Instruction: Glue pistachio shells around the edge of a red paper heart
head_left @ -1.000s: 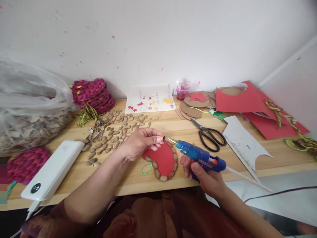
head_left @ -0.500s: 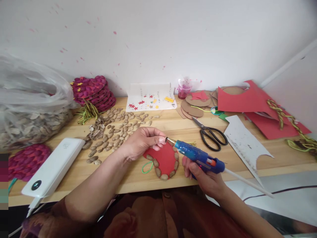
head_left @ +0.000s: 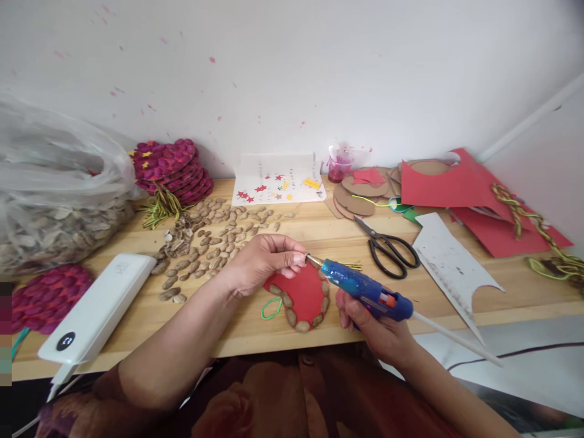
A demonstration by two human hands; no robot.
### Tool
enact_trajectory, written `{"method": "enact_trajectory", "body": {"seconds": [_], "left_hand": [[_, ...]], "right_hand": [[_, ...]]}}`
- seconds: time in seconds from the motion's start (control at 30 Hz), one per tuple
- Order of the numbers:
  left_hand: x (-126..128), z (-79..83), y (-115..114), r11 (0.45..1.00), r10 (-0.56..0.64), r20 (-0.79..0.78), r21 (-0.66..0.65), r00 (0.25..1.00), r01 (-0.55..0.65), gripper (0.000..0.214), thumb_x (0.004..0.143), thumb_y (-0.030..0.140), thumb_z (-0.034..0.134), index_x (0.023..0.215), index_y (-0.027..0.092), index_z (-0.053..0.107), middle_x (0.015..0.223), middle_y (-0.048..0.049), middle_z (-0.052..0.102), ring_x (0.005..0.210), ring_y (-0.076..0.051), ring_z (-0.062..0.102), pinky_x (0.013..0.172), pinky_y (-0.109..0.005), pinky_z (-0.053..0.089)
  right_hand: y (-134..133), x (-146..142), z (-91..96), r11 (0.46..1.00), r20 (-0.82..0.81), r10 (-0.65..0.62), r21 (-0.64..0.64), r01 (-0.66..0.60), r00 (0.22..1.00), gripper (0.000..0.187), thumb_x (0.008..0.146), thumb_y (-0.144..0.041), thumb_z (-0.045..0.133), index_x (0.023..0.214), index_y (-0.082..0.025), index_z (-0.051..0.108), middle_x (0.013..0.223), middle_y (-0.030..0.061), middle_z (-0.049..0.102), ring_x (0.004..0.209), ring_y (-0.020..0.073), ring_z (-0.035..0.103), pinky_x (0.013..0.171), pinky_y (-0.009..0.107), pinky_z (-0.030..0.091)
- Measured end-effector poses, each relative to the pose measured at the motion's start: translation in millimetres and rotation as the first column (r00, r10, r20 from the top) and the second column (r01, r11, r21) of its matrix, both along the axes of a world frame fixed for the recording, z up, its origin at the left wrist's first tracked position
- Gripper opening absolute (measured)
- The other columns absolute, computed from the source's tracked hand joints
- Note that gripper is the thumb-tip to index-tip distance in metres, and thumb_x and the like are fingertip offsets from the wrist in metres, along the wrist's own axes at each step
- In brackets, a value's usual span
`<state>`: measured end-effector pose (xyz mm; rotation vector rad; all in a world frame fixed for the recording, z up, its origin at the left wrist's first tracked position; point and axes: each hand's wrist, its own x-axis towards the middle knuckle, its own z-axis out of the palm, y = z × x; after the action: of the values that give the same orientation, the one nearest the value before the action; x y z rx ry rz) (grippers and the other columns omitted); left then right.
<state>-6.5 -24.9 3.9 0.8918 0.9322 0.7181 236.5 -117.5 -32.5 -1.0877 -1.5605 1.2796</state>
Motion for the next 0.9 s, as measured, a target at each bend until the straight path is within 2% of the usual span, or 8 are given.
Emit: {"method": "enact_trajectory", "body": {"seconds": [0.67, 0.9], "left_hand": [[-0.5, -0.4, -0.2, 1.000, -0.003, -0.002, 0.003, 1.000, 0.003, 0.043, 0.055, 0.039, 0.098, 0.078, 0.012, 0.074, 0.067, -0.0013, 0.072, 0.053, -0.006, 0.059, 0.052, -0.017, 0.050], [-0.7, -2.1, -0.1, 1.000, 0.000, -0.005, 0.011, 1.000, 0.000, 0.043, 0.056, 0.039, 0.098, 0.079, 0.012, 0.074, 0.068, -0.0022, 0.072, 0.054, -0.006, 0.059, 0.053, -0.017, 0.050]], "right_hand": [[-0.2, -2.1, 1.6, 1.000, -0.022, -0.015, -0.015, 0.015, 1.000, 0.026, 0.099, -0.044, 0.059, 0.086, -0.022, 0.065, 0.069, 0.0009, 0.061, 0.060, 0.0156, 0.056, 0.057, 0.030, 0.046], [0.5, -3.9, 3.0, 0.999, -0.015, -0.038, 0.002, 0.038, 0.999, 0.029, 0.097, -0.046, 0.060, 0.082, -0.022, 0.065, 0.067, 0.0015, 0.061, 0.059, 0.0165, 0.056, 0.054, 0.031, 0.046]]}}
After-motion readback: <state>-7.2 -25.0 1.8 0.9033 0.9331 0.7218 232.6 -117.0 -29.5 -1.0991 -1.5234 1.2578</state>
